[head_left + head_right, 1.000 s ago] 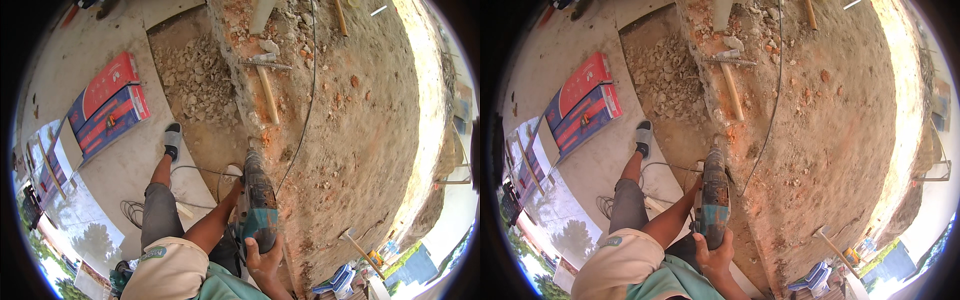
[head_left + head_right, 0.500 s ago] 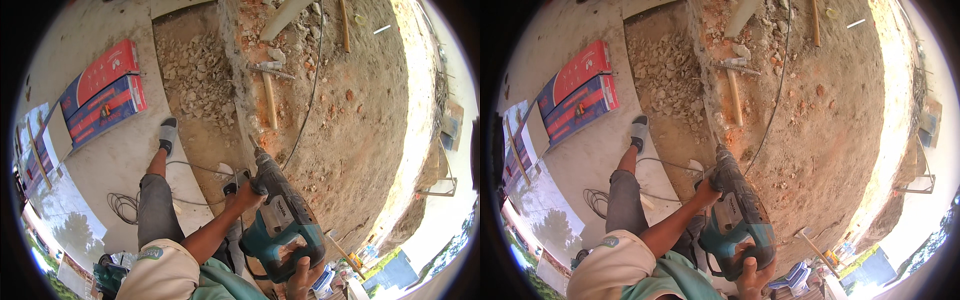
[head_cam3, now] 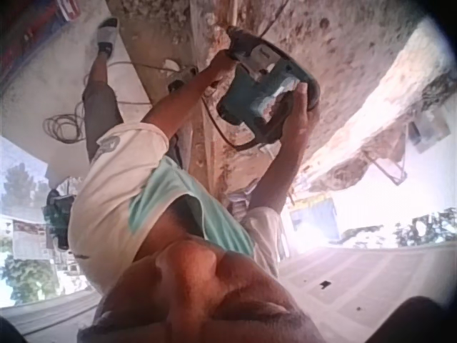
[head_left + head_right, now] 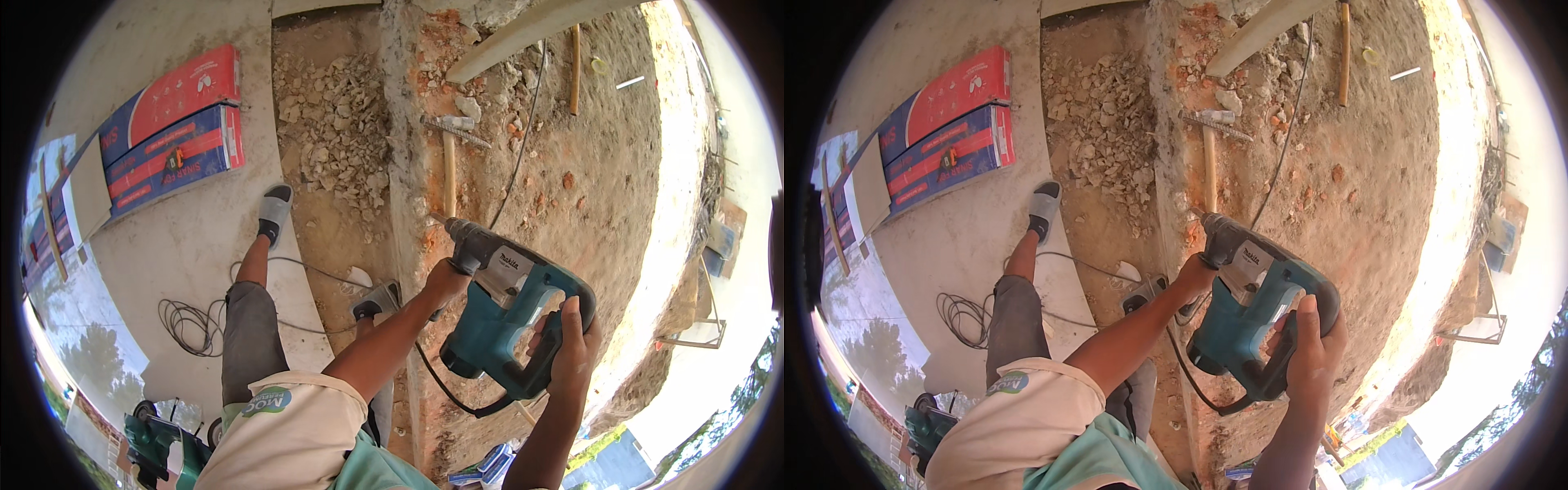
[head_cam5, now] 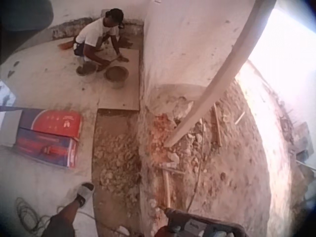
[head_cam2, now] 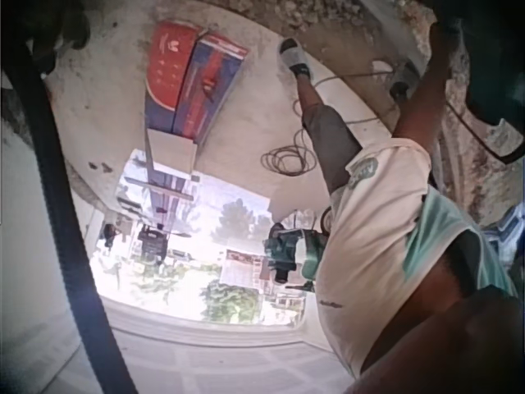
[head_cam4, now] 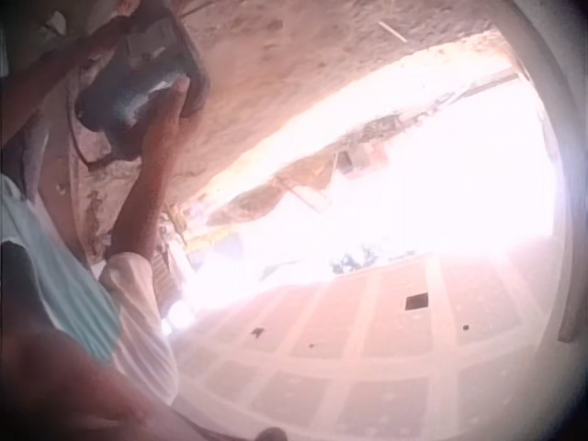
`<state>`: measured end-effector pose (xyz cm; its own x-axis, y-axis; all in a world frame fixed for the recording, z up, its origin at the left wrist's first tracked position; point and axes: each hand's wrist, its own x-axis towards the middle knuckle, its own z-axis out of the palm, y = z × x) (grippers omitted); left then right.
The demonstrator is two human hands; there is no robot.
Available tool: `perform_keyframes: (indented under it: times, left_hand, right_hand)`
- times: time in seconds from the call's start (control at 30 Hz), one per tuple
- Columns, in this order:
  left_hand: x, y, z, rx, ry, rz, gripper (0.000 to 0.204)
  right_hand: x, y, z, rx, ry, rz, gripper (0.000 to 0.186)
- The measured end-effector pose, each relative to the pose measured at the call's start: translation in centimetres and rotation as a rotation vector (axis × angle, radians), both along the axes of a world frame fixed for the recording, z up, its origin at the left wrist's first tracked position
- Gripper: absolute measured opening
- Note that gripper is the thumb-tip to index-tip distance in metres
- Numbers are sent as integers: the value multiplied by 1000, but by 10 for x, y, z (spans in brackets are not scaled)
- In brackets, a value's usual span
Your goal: The person uses a rotary hammer drill to break up and drill into a concrete ledge at a construction site.
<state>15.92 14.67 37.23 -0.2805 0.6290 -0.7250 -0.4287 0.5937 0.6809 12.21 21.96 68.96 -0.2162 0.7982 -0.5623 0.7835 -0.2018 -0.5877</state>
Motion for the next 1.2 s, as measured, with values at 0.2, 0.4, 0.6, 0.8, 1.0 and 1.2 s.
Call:
perform_keyframes:
  times: [0.2,0.4,0.6,0.8,1.0,1.2]
  left_hand:
    - [-35,42,24,-151,-295,194,33]
    - [-18,49,-2,-141,-203,202,32]
    - [7,-19,0,-132,-193,349,27]
    - [82,-98,-118,198,-931,746,31]
    - [-15,-140,-58,244,-1118,519,41]
    - [36,-157,-138,211,-988,272,37]
  right_hand:
    - [-45,82,-13,-14,-170,36,47]
    - [-25,107,-33,8,-202,55,47]
    - [16,-19,-22,-10,31,4,43]
    - [35,-126,-39,42,-34,371,48]
    - [8,-164,-54,-164,-77,259,63]
    - [-33,-186,-86,-251,98,180,50]
